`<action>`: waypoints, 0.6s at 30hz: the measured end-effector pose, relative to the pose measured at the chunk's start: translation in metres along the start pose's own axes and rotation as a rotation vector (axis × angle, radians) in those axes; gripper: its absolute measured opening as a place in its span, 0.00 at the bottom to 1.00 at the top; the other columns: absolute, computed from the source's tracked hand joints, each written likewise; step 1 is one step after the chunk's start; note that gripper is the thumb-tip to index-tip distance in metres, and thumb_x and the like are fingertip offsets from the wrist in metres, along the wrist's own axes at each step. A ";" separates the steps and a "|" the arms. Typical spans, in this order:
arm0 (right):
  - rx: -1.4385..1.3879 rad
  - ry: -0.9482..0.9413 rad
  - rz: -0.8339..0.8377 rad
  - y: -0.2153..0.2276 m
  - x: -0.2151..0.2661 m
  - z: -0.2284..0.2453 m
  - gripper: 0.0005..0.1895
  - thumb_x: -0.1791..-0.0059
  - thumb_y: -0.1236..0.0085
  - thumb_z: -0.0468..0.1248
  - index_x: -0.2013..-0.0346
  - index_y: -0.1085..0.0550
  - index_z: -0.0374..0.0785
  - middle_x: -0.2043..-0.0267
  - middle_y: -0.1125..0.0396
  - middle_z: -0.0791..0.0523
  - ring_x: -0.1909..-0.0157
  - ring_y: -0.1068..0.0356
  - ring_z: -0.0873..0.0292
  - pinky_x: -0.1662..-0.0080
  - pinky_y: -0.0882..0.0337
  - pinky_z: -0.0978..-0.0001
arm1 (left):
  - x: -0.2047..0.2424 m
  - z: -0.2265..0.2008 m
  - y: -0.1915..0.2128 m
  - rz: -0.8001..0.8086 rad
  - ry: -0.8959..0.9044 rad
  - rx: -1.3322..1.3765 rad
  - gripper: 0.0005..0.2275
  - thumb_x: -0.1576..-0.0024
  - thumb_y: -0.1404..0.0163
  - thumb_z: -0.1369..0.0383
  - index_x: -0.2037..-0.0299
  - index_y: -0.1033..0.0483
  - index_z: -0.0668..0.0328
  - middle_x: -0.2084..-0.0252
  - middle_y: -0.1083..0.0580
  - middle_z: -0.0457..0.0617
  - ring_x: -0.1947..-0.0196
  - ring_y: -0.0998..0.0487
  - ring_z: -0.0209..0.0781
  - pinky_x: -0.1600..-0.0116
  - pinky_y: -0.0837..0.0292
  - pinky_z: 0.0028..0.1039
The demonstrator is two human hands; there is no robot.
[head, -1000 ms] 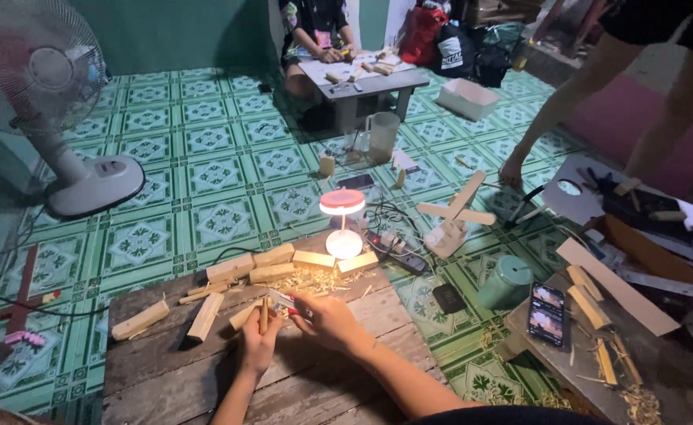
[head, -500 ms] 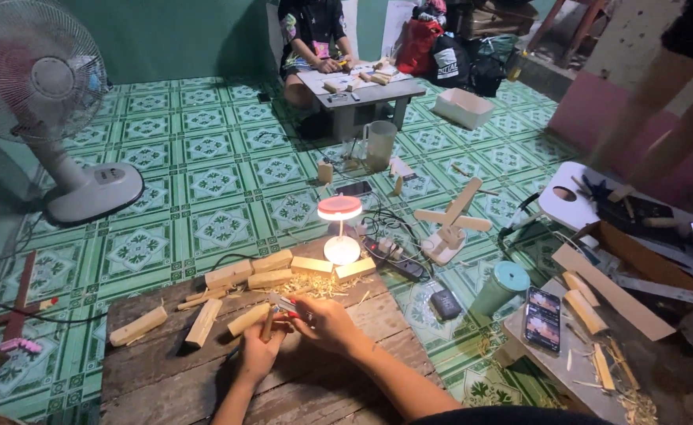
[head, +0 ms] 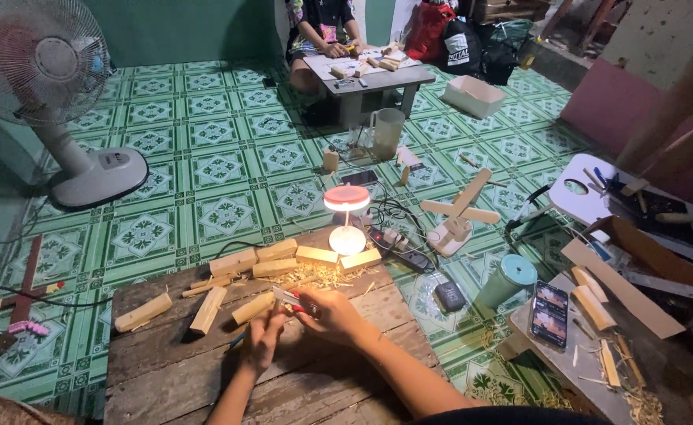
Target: The person carves a small wooden block by holding it in one hand and cutting it with pliers in the other hand, repositioning the block as needed.
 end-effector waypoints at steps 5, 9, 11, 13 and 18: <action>0.050 0.026 0.065 0.003 -0.002 0.012 0.22 0.56 0.35 0.32 0.47 0.26 0.38 0.67 0.25 0.56 0.73 0.28 0.60 0.71 0.27 0.71 | -0.020 0.060 0.001 -0.004 -0.026 0.344 0.11 0.44 0.57 0.71 0.74 0.24 0.66 0.82 0.34 0.45 0.83 0.40 0.33 0.77 0.48 0.22; 0.099 0.062 0.097 -0.003 0.000 0.014 0.22 0.55 0.33 0.33 0.47 0.26 0.36 0.65 0.24 0.55 0.72 0.26 0.60 0.72 0.25 0.73 | -0.020 0.058 -0.001 0.005 -0.074 0.343 0.06 0.44 0.56 0.77 0.72 0.27 0.69 0.80 0.30 0.51 0.83 0.35 0.35 0.78 0.41 0.22; 0.094 0.080 0.107 -0.010 0.003 0.006 0.23 0.55 0.34 0.32 0.46 0.26 0.38 0.65 0.24 0.56 0.72 0.26 0.61 0.72 0.25 0.75 | -0.020 0.058 -0.002 0.010 -0.081 0.361 0.05 0.44 0.56 0.78 0.73 0.30 0.69 0.80 0.31 0.51 0.83 0.36 0.36 0.78 0.41 0.23; 0.091 0.101 0.121 -0.011 0.002 0.003 0.24 0.56 0.34 0.30 0.45 0.26 0.39 0.66 0.24 0.57 0.71 0.26 0.62 0.73 0.25 0.77 | -0.021 0.055 -0.002 0.014 -0.089 0.382 0.05 0.45 0.56 0.79 0.74 0.32 0.69 0.80 0.31 0.52 0.84 0.36 0.37 0.79 0.41 0.24; 0.127 0.019 0.096 -0.012 0.008 -0.017 0.20 0.53 0.34 0.36 0.47 0.24 0.41 0.69 0.24 0.57 0.74 0.28 0.62 0.71 0.26 0.74 | -0.022 0.058 -0.009 0.074 0.004 0.412 0.09 0.37 0.57 0.70 0.62 0.27 0.69 0.80 0.37 0.43 0.83 0.44 0.29 0.79 0.52 0.20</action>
Point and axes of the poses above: each hand's wrist, its own x-axis away from the middle knuckle, its own y-axis out of the back of the hand, z = x × y, the point moved 9 cm from there along -x, towards the middle knuckle
